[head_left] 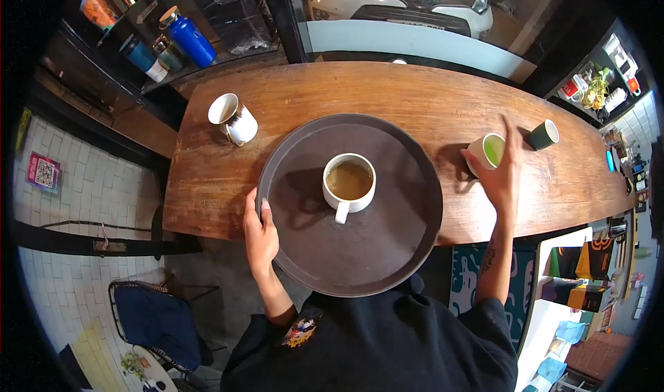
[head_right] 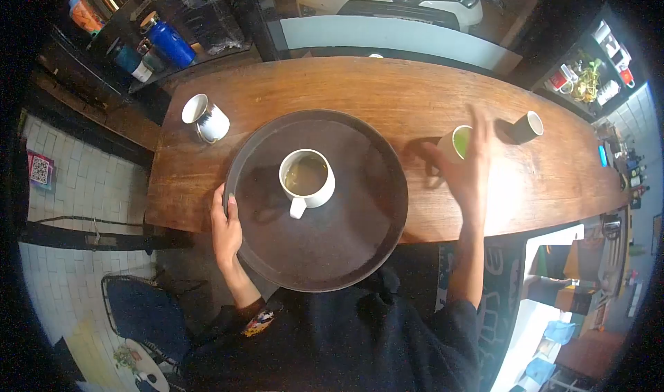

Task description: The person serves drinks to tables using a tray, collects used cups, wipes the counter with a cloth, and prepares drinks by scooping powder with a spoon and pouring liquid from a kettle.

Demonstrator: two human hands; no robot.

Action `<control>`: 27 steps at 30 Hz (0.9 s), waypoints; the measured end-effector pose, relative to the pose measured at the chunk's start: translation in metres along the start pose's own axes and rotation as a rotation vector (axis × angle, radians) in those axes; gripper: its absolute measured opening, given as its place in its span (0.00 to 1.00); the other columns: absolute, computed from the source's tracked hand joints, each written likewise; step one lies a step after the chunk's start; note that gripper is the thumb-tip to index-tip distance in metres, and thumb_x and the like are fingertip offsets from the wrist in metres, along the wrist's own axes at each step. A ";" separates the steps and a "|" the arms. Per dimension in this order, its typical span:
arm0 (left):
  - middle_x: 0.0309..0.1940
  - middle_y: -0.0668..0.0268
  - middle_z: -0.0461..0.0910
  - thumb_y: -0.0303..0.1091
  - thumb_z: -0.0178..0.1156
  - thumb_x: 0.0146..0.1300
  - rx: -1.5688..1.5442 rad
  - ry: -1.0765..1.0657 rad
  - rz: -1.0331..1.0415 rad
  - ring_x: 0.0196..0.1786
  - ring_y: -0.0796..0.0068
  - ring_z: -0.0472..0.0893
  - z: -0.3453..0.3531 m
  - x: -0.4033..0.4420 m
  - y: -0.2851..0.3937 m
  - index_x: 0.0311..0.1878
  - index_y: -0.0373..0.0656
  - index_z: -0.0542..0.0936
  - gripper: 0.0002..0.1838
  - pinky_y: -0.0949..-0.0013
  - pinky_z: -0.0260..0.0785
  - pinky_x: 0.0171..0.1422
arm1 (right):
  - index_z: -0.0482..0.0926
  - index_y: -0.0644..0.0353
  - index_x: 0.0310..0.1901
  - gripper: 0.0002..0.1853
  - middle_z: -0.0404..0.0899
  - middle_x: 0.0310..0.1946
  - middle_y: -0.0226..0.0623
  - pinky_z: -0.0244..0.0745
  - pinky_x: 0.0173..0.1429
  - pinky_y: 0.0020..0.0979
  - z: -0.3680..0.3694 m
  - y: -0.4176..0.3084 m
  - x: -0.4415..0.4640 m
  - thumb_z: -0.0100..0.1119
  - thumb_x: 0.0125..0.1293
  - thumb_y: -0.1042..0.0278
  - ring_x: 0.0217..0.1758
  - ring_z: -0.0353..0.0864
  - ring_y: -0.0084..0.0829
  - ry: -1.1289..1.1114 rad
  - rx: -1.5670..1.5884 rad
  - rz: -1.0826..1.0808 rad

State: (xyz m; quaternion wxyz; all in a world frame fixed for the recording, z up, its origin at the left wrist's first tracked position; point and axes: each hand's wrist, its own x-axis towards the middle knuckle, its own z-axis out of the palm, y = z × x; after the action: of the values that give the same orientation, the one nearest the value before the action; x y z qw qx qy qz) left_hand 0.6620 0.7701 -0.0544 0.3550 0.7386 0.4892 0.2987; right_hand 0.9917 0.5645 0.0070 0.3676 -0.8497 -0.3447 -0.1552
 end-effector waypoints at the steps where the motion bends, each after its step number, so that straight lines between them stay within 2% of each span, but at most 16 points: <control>1: 0.54 0.48 0.77 0.31 0.45 0.74 0.004 0.005 0.000 0.58 0.55 0.76 0.000 -0.002 -0.001 0.62 0.33 0.69 0.18 0.61 0.64 0.64 | 0.63 0.62 0.67 0.47 0.69 0.61 0.52 0.69 0.65 0.43 -0.001 -0.017 0.001 0.78 0.45 0.64 0.64 0.71 0.45 -0.311 0.271 0.131; 2: 0.54 0.48 0.77 0.31 0.45 0.74 0.014 0.021 0.013 0.58 0.55 0.76 0.002 -0.003 -0.002 0.62 0.33 0.69 0.18 0.61 0.64 0.64 | 0.62 0.61 0.68 0.48 0.65 0.64 0.51 0.67 0.67 0.44 0.002 -0.031 0.002 0.78 0.45 0.63 0.66 0.68 0.45 -0.624 0.542 0.260; 4: 0.54 0.48 0.77 0.31 0.45 0.74 0.028 0.043 0.022 0.58 0.55 0.76 0.002 -0.005 -0.005 0.62 0.33 0.69 0.18 0.61 0.64 0.64 | 0.61 0.60 0.69 0.49 0.65 0.65 0.50 0.68 0.67 0.45 0.031 -0.042 0.002 0.78 0.45 0.62 0.68 0.67 0.45 -0.759 0.542 -0.381; 6: 0.54 0.48 0.77 0.31 0.45 0.74 0.002 0.028 0.026 0.58 0.54 0.76 0.002 -0.007 -0.005 0.62 0.33 0.69 0.18 0.61 0.64 0.64 | 0.59 0.60 0.69 0.50 0.66 0.65 0.49 0.69 0.67 0.44 0.052 -0.065 -0.005 0.78 0.45 0.62 0.69 0.66 0.46 -0.833 0.548 -0.509; 8: 0.54 0.48 0.77 0.32 0.45 0.74 0.004 0.036 0.001 0.59 0.54 0.76 0.002 -0.007 0.000 0.62 0.34 0.69 0.19 0.61 0.64 0.64 | 0.58 0.61 0.69 0.50 0.67 0.65 0.50 0.68 0.68 0.43 0.067 -0.077 -0.003 0.77 0.46 0.63 0.69 0.66 0.46 -0.895 0.566 -0.542; 10: 0.54 0.48 0.77 0.33 0.45 0.74 0.002 0.043 -0.012 0.58 0.53 0.76 0.003 -0.005 -0.002 0.62 0.35 0.69 0.18 0.61 0.64 0.64 | 0.60 0.62 0.68 0.50 0.70 0.62 0.48 0.64 0.71 0.43 0.080 -0.084 -0.004 0.80 0.44 0.63 0.68 0.68 0.44 -1.064 0.685 -0.463; 12: 0.54 0.49 0.77 0.33 0.45 0.74 -0.003 0.046 0.006 0.58 0.53 0.76 0.004 -0.005 -0.008 0.62 0.35 0.69 0.18 0.60 0.64 0.63 | 0.62 0.63 0.66 0.48 0.73 0.59 0.49 0.65 0.70 0.41 0.081 -0.088 -0.005 0.80 0.44 0.64 0.65 0.71 0.44 -1.079 0.687 -0.425; 15: 0.54 0.48 0.77 0.32 0.45 0.74 -0.008 0.058 0.023 0.57 0.53 0.77 0.004 -0.005 -0.006 0.62 0.35 0.69 0.18 0.60 0.65 0.63 | 0.63 0.64 0.65 0.47 0.75 0.57 0.49 0.68 0.69 0.40 0.080 -0.084 -0.007 0.81 0.43 0.65 0.64 0.74 0.41 -1.018 0.671 -0.384; 17: 0.53 0.49 0.78 0.31 0.45 0.74 0.008 0.064 0.038 0.56 0.53 0.77 0.004 -0.006 -0.005 0.62 0.35 0.69 0.18 0.59 0.65 0.62 | 0.65 0.65 0.64 0.47 0.76 0.56 0.48 0.70 0.67 0.40 0.080 -0.074 -0.007 0.82 0.41 0.66 0.61 0.76 0.38 -0.852 0.595 -0.287; 18: 0.53 0.49 0.78 0.31 0.45 0.74 0.006 0.067 0.038 0.56 0.53 0.77 0.003 -0.006 -0.005 0.62 0.35 0.69 0.18 0.59 0.65 0.62 | 0.68 0.69 0.61 0.45 0.78 0.53 0.55 0.72 0.64 0.39 0.075 -0.072 -0.002 0.81 0.41 0.66 0.60 0.77 0.44 -0.817 0.553 -0.189; 20: 0.51 0.49 0.78 0.31 0.45 0.73 -0.008 0.055 0.056 0.55 0.53 0.77 0.004 -0.006 -0.007 0.62 0.35 0.69 0.18 0.60 0.65 0.62 | 0.69 0.70 0.60 0.44 0.79 0.51 0.55 0.75 0.61 0.38 0.065 -0.062 0.008 0.82 0.40 0.65 0.56 0.80 0.43 -0.690 0.578 -0.128; 22: 0.51 0.49 0.78 0.31 0.45 0.74 -0.013 0.050 0.050 0.55 0.54 0.77 0.004 -0.005 -0.006 0.62 0.35 0.69 0.18 0.60 0.66 0.61 | 0.70 0.72 0.58 0.42 0.81 0.49 0.54 0.77 0.59 0.37 0.064 -0.046 0.021 0.81 0.41 0.66 0.54 0.82 0.42 -0.478 0.408 -0.171; 23: 0.50 0.49 0.78 0.31 0.45 0.74 -0.013 0.049 0.043 0.55 0.55 0.78 0.004 -0.004 -0.005 0.62 0.34 0.69 0.18 0.61 0.66 0.61 | 0.71 0.73 0.56 0.40 0.81 0.47 0.54 0.78 0.58 0.37 0.063 -0.039 0.028 0.81 0.42 0.67 0.53 0.82 0.42 -0.418 0.385 -0.124; 26: 0.50 0.49 0.78 0.31 0.45 0.74 -0.034 0.043 0.052 0.55 0.56 0.78 0.005 -0.003 -0.007 0.61 0.34 0.69 0.17 0.61 0.66 0.61 | 0.73 0.72 0.54 0.37 0.82 0.46 0.55 0.78 0.55 0.40 0.059 -0.020 0.043 0.80 0.42 0.65 0.51 0.83 0.44 -0.306 0.322 0.077; 27: 0.51 0.49 0.78 0.31 0.44 0.74 -0.014 0.041 0.047 0.55 0.56 0.78 0.004 -0.002 -0.007 0.61 0.34 0.70 0.17 0.61 0.66 0.61 | 0.73 0.72 0.54 0.37 0.82 0.46 0.55 0.78 0.55 0.40 0.061 -0.012 0.047 0.80 0.42 0.65 0.51 0.83 0.44 -0.301 0.318 0.080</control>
State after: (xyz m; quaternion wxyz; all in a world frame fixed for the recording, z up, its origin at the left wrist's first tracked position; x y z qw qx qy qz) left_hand 0.6611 0.7687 -0.0628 0.3431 0.7410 0.4768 0.3253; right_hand 1.0172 0.6375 -0.0040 0.4474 -0.8075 -0.3819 0.0446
